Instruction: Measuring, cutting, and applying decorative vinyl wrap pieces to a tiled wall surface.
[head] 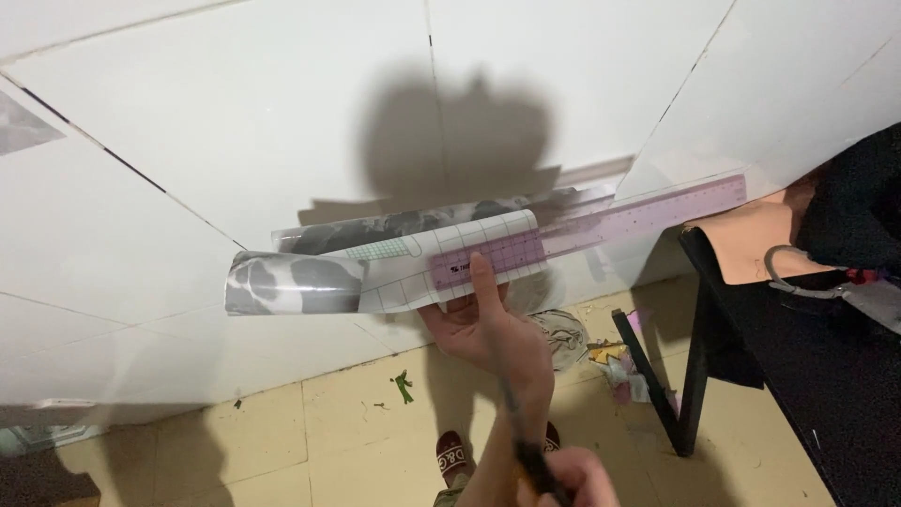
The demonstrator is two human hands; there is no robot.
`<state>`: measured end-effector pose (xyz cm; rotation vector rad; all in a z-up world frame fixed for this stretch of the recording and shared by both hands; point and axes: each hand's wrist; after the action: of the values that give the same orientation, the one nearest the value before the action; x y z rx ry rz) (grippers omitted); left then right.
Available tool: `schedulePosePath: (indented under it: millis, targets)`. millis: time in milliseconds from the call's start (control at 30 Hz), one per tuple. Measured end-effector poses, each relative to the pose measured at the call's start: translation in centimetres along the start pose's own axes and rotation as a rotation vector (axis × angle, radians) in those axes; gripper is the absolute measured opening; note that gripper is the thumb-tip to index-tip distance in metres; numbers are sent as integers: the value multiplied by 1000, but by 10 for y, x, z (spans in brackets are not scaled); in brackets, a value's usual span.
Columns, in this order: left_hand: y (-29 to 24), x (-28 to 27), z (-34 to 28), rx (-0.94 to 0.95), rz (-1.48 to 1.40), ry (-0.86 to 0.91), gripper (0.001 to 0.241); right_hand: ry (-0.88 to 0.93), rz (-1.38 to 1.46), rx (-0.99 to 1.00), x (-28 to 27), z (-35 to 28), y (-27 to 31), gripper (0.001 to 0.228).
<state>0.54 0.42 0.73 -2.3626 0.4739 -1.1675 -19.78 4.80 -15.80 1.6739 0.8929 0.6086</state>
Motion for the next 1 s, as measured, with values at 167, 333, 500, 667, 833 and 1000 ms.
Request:
schedulePosePath:
  millis: [167,333,500,667,833,1000]
  targets:
    - [-10,3,-3,13,-18,37,76,-274,318,-509,-67,78,8,65]
    - [-41,6,-9,-104,431,211,61,-77,511,-982,-187,88,-3,59]
    - [-45,-9,-2,-137,565,391,37,-372,154,-303,-115,57,136,91]
    - [-33,-14,-3,-71,658,405,38,-200,-738,-542,-111,58,65,92]
    - [-34,-13,-14,-52,860,510,46,-328,-441,-554,-139,60,14,46]
    - [-20,-27,0,-174,1026,639,36,-372,-386,-562,-224,59,-10,41]
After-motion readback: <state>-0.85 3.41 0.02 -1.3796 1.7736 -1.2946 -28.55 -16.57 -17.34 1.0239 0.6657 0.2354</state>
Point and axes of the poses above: each hand's wrist, its own z-axis towards the middle knuckle, its own x-axis out of the palm, y = z × x, and after that the axes turned 8 degrees about -x, right-handed
